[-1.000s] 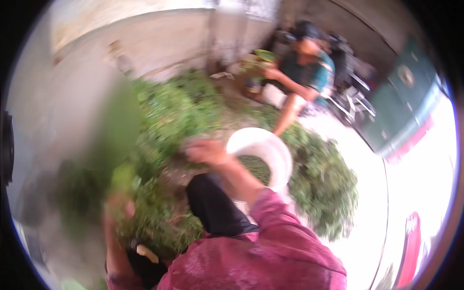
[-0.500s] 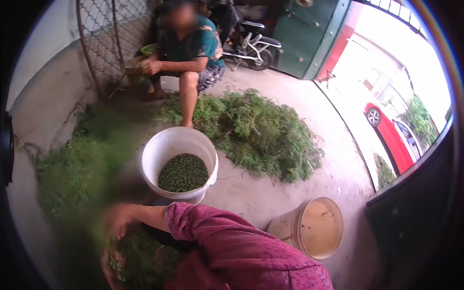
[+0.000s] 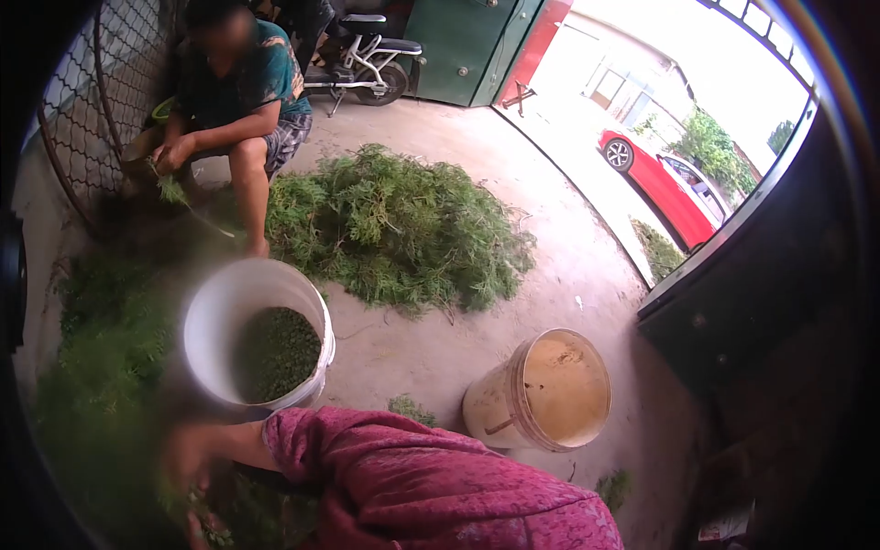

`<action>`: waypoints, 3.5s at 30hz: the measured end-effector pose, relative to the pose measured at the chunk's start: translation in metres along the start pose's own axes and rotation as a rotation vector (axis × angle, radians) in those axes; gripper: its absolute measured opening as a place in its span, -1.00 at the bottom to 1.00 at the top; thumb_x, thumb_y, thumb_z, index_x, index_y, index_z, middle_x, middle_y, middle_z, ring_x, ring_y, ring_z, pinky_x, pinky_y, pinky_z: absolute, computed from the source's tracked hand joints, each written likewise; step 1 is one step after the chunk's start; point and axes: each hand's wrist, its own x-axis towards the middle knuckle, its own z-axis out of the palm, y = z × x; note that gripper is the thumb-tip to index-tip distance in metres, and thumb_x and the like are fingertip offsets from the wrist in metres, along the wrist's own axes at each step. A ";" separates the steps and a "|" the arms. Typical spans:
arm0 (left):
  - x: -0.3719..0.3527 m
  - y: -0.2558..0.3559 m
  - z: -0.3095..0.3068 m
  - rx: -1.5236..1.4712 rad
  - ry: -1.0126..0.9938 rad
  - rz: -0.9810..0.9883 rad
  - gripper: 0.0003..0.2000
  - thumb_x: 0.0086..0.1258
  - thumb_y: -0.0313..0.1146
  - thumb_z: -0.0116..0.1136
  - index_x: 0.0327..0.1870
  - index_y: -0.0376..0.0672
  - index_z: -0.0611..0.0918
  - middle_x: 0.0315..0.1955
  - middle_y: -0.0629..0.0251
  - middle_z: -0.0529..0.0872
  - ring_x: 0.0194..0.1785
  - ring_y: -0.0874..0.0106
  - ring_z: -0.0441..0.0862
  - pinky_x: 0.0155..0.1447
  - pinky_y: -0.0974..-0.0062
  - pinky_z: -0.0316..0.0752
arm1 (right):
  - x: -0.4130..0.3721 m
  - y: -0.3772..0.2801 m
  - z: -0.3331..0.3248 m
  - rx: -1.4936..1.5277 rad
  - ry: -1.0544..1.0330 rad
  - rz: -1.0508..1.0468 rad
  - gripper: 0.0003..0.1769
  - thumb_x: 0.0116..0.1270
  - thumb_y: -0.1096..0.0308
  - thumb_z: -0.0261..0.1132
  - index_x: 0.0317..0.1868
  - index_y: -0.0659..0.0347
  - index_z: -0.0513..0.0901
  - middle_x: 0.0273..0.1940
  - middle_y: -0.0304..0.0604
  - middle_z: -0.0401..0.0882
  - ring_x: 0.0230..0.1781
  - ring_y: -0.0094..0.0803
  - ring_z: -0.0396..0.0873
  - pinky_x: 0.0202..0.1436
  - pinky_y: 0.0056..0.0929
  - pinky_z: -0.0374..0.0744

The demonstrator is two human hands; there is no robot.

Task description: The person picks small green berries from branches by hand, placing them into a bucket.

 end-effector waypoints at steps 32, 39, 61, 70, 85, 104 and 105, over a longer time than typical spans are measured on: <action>0.007 0.012 -0.005 0.453 0.332 -0.083 -0.27 0.24 0.06 0.02 0.28 -0.29 0.15 0.23 -0.04 0.20 0.22 0.02 0.24 0.15 0.07 0.28 | 0.004 -0.010 0.016 -0.079 0.184 -0.018 -0.62 -0.02 0.29 0.29 -0.15 0.25 0.58 -0.40 -0.10 0.55 -0.48 -0.39 0.55 -0.45 -0.46 0.58; 0.050 -0.038 -0.048 -0.258 -0.049 0.385 -0.69 0.33 -0.28 -0.01 -0.04 -0.33 0.50 -0.21 0.14 0.59 -0.20 0.40 0.54 -0.13 0.43 0.46 | -0.016 -0.056 0.034 0.139 0.296 0.195 -0.67 0.04 0.31 0.25 -0.16 0.28 0.56 -0.35 -0.12 0.57 -0.41 -0.40 0.59 -0.43 -0.48 0.60; -0.067 -0.056 -0.100 -0.716 0.105 0.372 -0.90 0.30 -0.35 0.06 -0.31 -0.17 0.50 -0.76 0.43 0.41 -0.79 0.62 0.21 -0.72 0.63 0.05 | 0.078 -0.034 0.123 0.646 -0.191 0.215 -0.71 0.06 0.49 0.33 -0.19 0.20 0.48 -0.45 -0.32 0.55 -0.53 -0.60 0.48 -0.44 -0.63 0.46; -0.087 -0.054 -0.127 -0.590 0.380 0.328 -0.86 0.26 -0.30 0.13 -0.41 -0.17 0.52 -0.67 0.37 0.52 -0.73 0.59 0.38 -0.71 0.60 0.23 | 0.097 -0.032 0.147 0.650 -0.277 0.303 -0.69 0.06 0.50 0.33 -0.18 0.19 0.45 -0.48 -0.30 0.49 -0.53 -0.55 0.47 -0.42 -0.55 0.48; -0.071 -0.077 -0.147 -1.083 -0.164 0.377 -0.74 0.41 -0.13 -0.35 -0.22 0.01 0.45 -0.74 0.39 0.30 -0.73 0.51 0.14 -0.63 0.56 0.01 | 0.091 -0.039 0.123 0.840 -0.252 0.269 -0.85 0.25 0.30 0.18 -0.31 0.21 0.47 -0.43 -0.22 0.42 -0.58 -0.62 0.26 -0.75 -0.79 0.15; -0.062 -0.057 -0.121 -1.008 -0.037 0.231 -0.84 0.38 -0.34 -0.31 -0.29 -0.13 0.39 -0.78 0.41 0.25 -0.77 0.56 0.14 -0.66 0.58 0.00 | 0.098 -0.036 0.139 0.735 -0.146 0.246 -0.86 0.18 0.36 0.28 -0.33 0.15 0.47 -0.52 -0.31 0.41 -0.63 -0.65 0.31 -0.69 -0.75 0.19; -0.062 -0.059 -0.122 -1.012 -0.074 0.250 -0.84 0.38 -0.35 -0.29 -0.31 -0.15 0.39 -0.78 0.40 0.26 -0.78 0.56 0.15 -0.67 0.57 0.01 | 0.098 -0.036 0.140 0.715 -0.128 0.244 -0.86 0.19 0.36 0.27 -0.34 0.17 0.46 -0.53 -0.31 0.40 -0.67 -0.69 0.29 -0.72 -0.76 0.17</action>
